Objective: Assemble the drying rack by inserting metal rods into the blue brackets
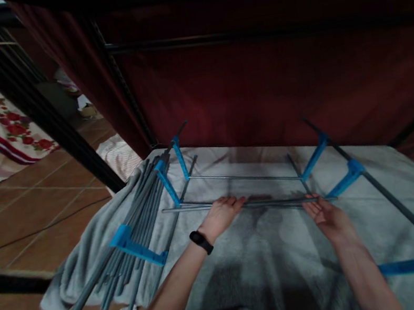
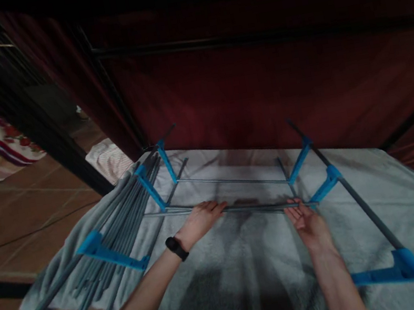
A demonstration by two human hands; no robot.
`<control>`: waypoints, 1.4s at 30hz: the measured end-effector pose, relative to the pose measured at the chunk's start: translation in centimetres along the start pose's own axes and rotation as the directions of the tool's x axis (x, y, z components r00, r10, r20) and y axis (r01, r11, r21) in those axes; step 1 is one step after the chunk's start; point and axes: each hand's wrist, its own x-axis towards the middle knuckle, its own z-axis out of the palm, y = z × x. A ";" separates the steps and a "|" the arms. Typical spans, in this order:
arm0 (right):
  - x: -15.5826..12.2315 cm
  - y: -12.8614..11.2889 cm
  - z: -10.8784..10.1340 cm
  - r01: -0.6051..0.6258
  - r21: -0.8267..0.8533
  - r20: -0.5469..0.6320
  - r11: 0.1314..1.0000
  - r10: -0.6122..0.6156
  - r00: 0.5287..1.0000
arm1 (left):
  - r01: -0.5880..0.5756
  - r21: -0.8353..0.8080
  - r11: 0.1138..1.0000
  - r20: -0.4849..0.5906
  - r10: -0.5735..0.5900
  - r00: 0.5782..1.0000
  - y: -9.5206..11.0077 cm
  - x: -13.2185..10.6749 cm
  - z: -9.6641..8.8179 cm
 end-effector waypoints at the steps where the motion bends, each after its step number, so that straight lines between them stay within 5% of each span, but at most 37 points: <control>1: -0.2 -0.3 0.8 0.001 0.010 0.007 1.000 -0.001 1.000 | 0.014 -0.022 1.000 -0.007 -0.014 1.000 -0.1 0.1 -0.1; 12: -0.6 -3.3 7.4 0.077 0.072 0.127 0.994 -0.085 0.988 | 0.080 -0.204 0.976 -0.138 -0.109 0.984 -2.2 1.7 -1.7; 22: -1.5 -6.2 6.9 0.153 0.080 0.135 0.985 -0.163 0.977 | 0.016 -0.197 0.980 -0.276 -0.071 0.959 -1.8 3.7 -2.8; 31: -1.5 -6.5 7.3 0.160 0.052 0.151 0.986 -0.166 0.974 | 0.024 -0.202 0.979 -0.333 -0.092 0.939 -2.0 4.1 -3.3; 37: -1.3 -4.4 3.4 0.324 -0.242 0.074 0.915 -0.316 0.946 | 0.234 -0.235 0.943 -0.314 -0.301 0.900 -1.9 3.9 -4.8; 42: 0.7 -2.2 -2.2 0.475 -0.594 -0.151 0.650 -0.669 0.728 | 0.599 -0.135 0.789 -0.245 -0.612 0.752 -2.1 2.2 -6.5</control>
